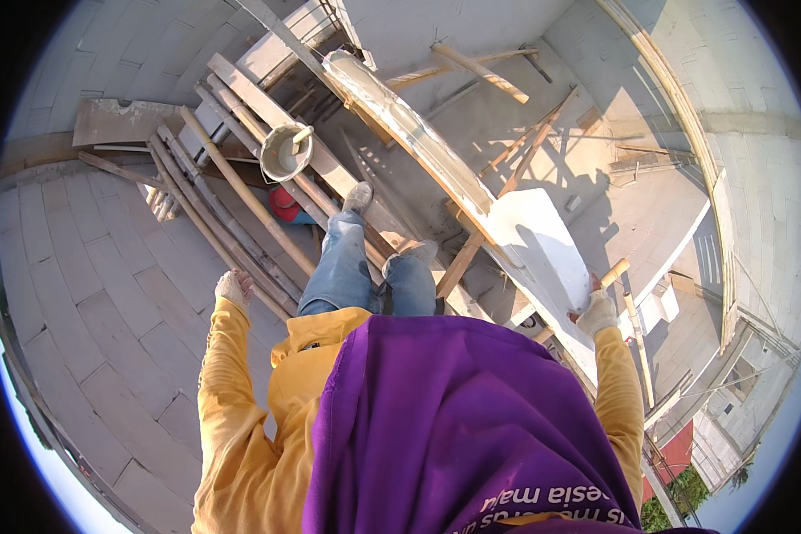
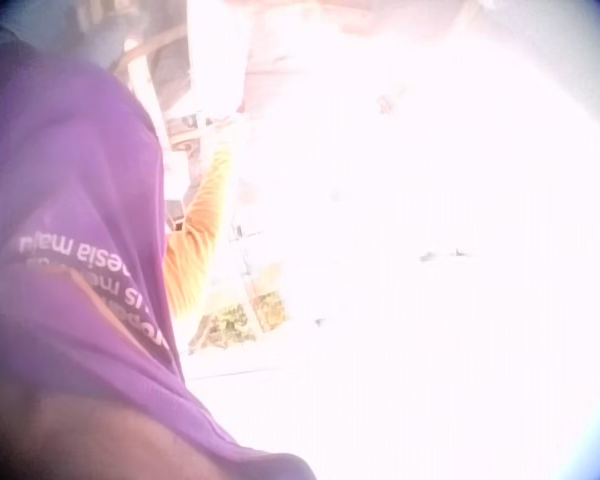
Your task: The person, using a trowel, applies mortar from a bucket onto the edge of a curved concrete wall while standing on a wooden scaffold.
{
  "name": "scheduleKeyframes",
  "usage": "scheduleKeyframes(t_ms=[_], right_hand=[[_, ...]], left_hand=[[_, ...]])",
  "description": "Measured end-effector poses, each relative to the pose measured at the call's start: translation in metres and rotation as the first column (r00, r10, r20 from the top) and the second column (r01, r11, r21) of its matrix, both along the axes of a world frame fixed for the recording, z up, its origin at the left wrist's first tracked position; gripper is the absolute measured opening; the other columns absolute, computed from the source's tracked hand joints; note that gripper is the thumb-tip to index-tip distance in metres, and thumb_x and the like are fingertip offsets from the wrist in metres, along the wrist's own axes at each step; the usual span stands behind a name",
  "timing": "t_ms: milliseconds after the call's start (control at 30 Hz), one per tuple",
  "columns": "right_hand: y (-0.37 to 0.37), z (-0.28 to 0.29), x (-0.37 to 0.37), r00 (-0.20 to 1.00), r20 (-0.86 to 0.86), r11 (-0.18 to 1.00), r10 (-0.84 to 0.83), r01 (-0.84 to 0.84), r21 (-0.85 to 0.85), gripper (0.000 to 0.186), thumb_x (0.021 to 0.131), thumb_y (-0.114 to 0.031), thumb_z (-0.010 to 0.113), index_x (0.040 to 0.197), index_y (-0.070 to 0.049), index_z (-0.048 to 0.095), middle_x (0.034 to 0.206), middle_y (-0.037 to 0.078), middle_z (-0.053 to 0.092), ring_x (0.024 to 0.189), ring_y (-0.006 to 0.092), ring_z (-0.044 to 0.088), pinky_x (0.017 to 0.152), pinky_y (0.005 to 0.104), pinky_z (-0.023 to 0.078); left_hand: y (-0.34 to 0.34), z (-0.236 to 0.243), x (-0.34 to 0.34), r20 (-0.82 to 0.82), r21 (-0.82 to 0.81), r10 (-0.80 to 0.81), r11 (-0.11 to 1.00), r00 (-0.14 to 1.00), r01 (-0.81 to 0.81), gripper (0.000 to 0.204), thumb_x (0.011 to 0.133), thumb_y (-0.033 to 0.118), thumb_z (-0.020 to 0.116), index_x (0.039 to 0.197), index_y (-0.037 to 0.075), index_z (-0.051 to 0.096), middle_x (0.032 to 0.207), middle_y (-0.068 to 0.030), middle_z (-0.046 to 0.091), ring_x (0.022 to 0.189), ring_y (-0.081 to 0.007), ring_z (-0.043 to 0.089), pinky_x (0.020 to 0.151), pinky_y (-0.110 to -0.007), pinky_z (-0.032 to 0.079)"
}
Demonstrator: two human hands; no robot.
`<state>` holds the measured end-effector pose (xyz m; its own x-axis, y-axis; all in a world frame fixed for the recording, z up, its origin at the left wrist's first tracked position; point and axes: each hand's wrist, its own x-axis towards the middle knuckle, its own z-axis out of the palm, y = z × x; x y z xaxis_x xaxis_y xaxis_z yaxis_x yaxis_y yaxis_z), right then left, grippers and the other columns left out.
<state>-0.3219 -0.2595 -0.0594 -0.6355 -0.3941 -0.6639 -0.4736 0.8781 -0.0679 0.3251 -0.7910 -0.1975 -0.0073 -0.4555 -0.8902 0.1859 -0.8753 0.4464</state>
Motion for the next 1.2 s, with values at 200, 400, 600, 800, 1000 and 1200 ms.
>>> scheduleKeyframes(t_ms=[200, 400, 600, 800, 1000, 1200], right_hand=[[-0.109, 0.029, -0.001, 0.988, -0.091, 0.992, 0.121, -0.124, -0.026, 0.105, 0.066, -0.016, 0.085, 0.151, -0.007, 0.025, 0.121, 0.026, 0.061, 0.111, 0.0421, 0.060, 0.095, 0.0434, 0.049], [-0.217, 0.025, -0.016, 0.964, -0.158, 0.966, 0.212, -0.232, -0.114, 0.110, 0.067, -0.016, 0.085, 0.154, -0.004, 0.018, 0.125, 0.028, 0.059, 0.116, 0.0428, 0.058, 0.096, 0.0421, 0.048], [-0.333, 0.015, -0.020, 0.946, -0.167, 0.939, 0.278, -0.304, -0.161, 0.109, 0.068, -0.020, 0.084, 0.154, -0.005, 0.019, 0.126, 0.028, 0.058, 0.115, 0.0425, 0.058, 0.095, 0.0408, 0.048], [-0.431, -0.008, -0.013, 0.895, -0.190, 0.842, 0.403, -0.444, -0.306, 0.111, 0.068, -0.023, 0.084, 0.154, -0.007, 0.016, 0.132, 0.028, 0.054, 0.118, 0.0413, 0.056, 0.099, 0.0404, 0.046], [-0.510, -0.022, -0.001, 0.902, -0.131, 0.876, 0.410, -0.430, -0.218, 0.113, 0.072, -0.030, 0.083, 0.156, -0.009, 0.011, 0.136, 0.025, 0.053, 0.122, 0.0404, 0.055, 0.101, 0.0413, 0.046], [-0.549, -0.035, 0.013, 0.890, -0.159, 0.843, 0.426, -0.455, -0.288, 0.110, 0.068, -0.027, 0.085, 0.152, 0.000, 0.019, 0.128, 0.029, 0.057, 0.113, 0.0417, 0.060, 0.095, 0.0418, 0.049]], left_hand=[[0.039, -0.025, 0.039, 0.201, 0.045, 0.045, 0.997, 0.979, -0.055, 0.019, 0.093, 0.039, 0.055, 0.100, 0.024, 0.063, 0.092, 0.0004, 0.067, 0.069, -0.0186, 0.062, 0.051, -0.033, 0.040], [0.051, -0.057, -0.052, -0.293, 0.061, -0.067, 0.994, 0.954, 0.089, 0.015, 0.095, 0.030, 0.055, 0.098, 0.018, 0.062, 0.093, 0.0005, 0.067, 0.080, -0.0194, 0.066, 0.058, -0.033, 0.046], [0.045, -0.029, -0.099, -0.288, 0.126, -0.102, 0.982, 0.952, 0.143, 0.013, 0.093, 0.029, 0.059, 0.094, 0.017, 0.062, 0.093, 0.0011, 0.063, 0.087, -0.0192, 0.064, 0.063, -0.033, 0.048], [0.064, -0.084, 0.008, -0.588, 0.161, 0.108, 0.987, 0.801, -0.015, 0.018, 0.093, 0.031, 0.056, 0.099, 0.016, 0.064, 0.097, -0.0039, 0.068, 0.081, -0.0219, 0.067, 0.055, -0.036, 0.048], [0.076, -0.050, 0.046, 0.127, 0.203, 0.136, 0.966, 0.983, -0.160, 0.017, 0.094, 0.032, 0.054, 0.101, 0.020, 0.064, 0.098, -0.0043, 0.071, 0.081, -0.0230, 0.068, 0.065, -0.040, 0.050], [0.085, -0.049, 0.051, 0.138, 0.213, 0.167, 0.958, 0.976, -0.194, 0.025, 0.099, 0.036, 0.046, 0.101, 0.019, 0.064, 0.102, -0.0042, 0.071, 0.082, -0.0229, 0.068, 0.067, -0.038, 0.050]])
